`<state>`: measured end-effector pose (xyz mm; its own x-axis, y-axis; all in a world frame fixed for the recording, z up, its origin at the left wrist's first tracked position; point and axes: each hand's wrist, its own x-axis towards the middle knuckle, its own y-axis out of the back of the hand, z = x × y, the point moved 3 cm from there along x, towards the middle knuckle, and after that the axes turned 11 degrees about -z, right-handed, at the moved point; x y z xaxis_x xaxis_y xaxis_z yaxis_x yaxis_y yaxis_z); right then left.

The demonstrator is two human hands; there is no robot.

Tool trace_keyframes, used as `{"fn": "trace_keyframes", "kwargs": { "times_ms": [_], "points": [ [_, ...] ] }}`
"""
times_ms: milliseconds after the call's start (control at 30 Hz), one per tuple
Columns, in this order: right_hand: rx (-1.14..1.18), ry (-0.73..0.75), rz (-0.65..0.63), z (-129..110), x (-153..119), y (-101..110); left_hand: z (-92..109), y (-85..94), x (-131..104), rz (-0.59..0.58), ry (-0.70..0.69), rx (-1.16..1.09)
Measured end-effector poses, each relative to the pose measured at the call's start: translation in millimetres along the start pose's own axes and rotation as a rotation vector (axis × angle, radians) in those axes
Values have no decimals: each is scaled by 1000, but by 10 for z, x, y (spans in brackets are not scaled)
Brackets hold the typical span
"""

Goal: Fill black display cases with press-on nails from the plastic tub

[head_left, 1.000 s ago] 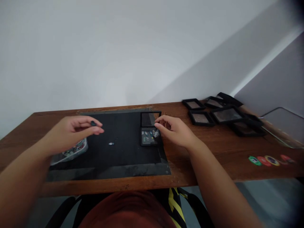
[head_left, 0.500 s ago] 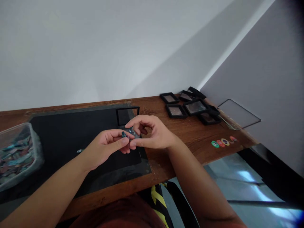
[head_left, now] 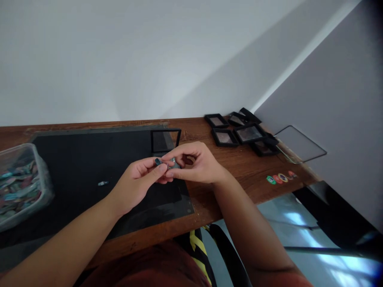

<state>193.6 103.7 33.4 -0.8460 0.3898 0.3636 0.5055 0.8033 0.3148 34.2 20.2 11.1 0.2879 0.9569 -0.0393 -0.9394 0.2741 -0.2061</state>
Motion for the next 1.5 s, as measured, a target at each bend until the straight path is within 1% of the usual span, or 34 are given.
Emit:
{"fn": "trace_keyframes", "kwargs": {
  "times_ms": [67,167,333,467,567,733,967,1233,1333,1500],
  "points": [
    [-35,34,25,-10,7,15,1,-2,-4,21,-20,-25],
    [-8,97,39,-16,15,16,-18,-23,-5,8,-33,-98],
    [88,72,4,-13,12,-29,-68,-68,-14,-79,9,-231],
    [107,57,11,-35,10,-45,-86,-72,-24,-92,39,-278],
    [109,27,22,-39,15,-41,-102,-68,-3,-64,53,-288],
    [178,-60,13,6,15,-16,-130,-74,42,-28,73,-285],
    [261,-171,-71,27,-8,16,-157,-75,18,-28,97,-250],
    [450,-142,-234,0,-30,27,-138,-150,-22,-147,185,-185],
    [437,-117,-235,10,-22,43,-132,-163,-30,-156,196,-194],
    [402,-5,-203,-8,-1,74,-129,-137,-48,-141,193,-202]
  ]
}}
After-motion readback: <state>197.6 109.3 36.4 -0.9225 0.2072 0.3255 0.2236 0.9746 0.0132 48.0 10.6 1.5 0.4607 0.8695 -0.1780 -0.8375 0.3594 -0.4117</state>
